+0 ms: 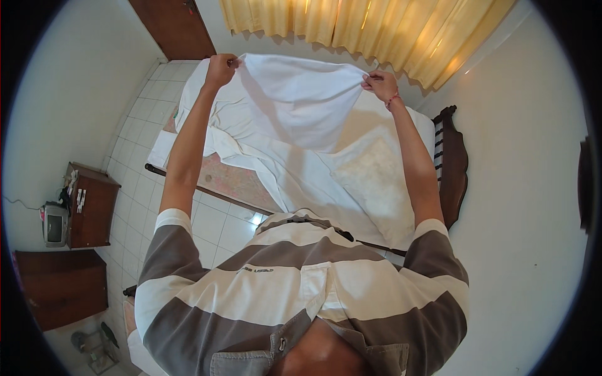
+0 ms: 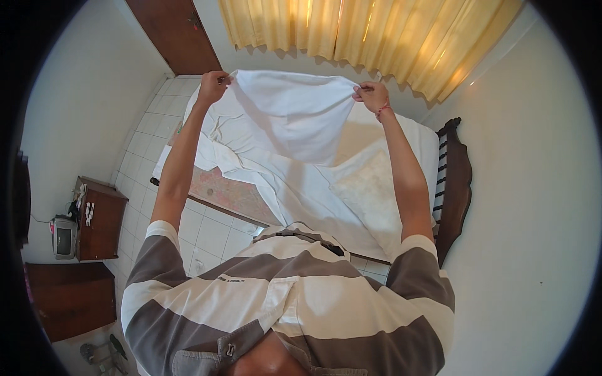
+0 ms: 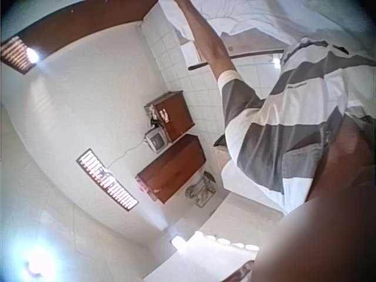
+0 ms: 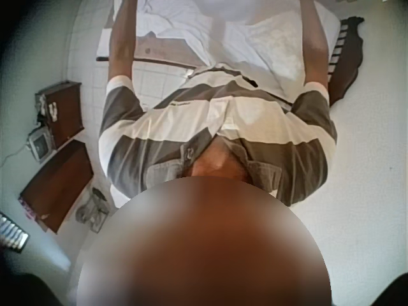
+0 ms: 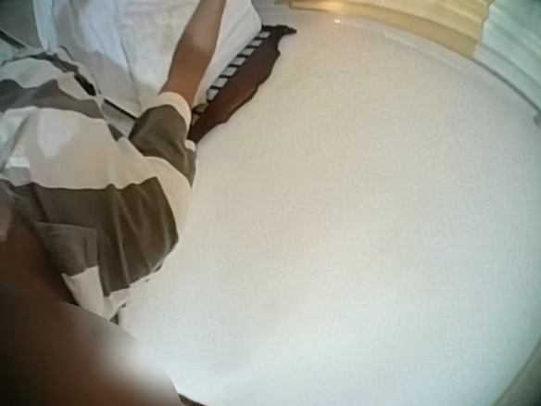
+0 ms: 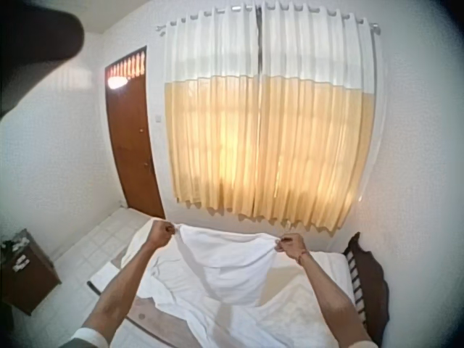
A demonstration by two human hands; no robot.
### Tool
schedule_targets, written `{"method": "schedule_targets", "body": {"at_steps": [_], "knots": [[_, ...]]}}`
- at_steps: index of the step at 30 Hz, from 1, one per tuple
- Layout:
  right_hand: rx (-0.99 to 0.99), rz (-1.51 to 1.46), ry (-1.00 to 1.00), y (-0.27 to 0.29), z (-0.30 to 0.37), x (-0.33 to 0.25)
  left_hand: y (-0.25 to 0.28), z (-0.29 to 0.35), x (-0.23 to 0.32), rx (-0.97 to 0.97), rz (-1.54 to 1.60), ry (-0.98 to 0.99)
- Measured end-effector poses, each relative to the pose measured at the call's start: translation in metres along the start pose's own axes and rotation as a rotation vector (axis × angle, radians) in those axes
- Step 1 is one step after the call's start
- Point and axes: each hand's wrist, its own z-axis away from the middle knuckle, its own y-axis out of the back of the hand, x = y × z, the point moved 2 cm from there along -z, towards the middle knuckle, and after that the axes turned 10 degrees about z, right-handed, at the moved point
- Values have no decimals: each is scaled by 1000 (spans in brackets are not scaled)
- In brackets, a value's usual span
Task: Making beds and organizing linens in a hotel room.
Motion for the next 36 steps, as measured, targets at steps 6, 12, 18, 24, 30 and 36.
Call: {"method": "schedule_targets", "body": {"at_steps": [6,12,18,24,30,36], "knots": [[129,-53,-16,-12,-7,12,20,-15,-17,141,-89,-94],[140,-25,132,1,66,-8,48,34,3,170,267,-225],[137,124,62,-28,218,1,76,176,17,70,184,-187],[70,320,91,-97,322,40,43,315,-17,-150,238,130],[-143,486,-73,-150,391,141,-29,424,-88,-311,160,260],[-429,674,-252,-168,433,206,-83,502,-127,-460,52,348]]}}
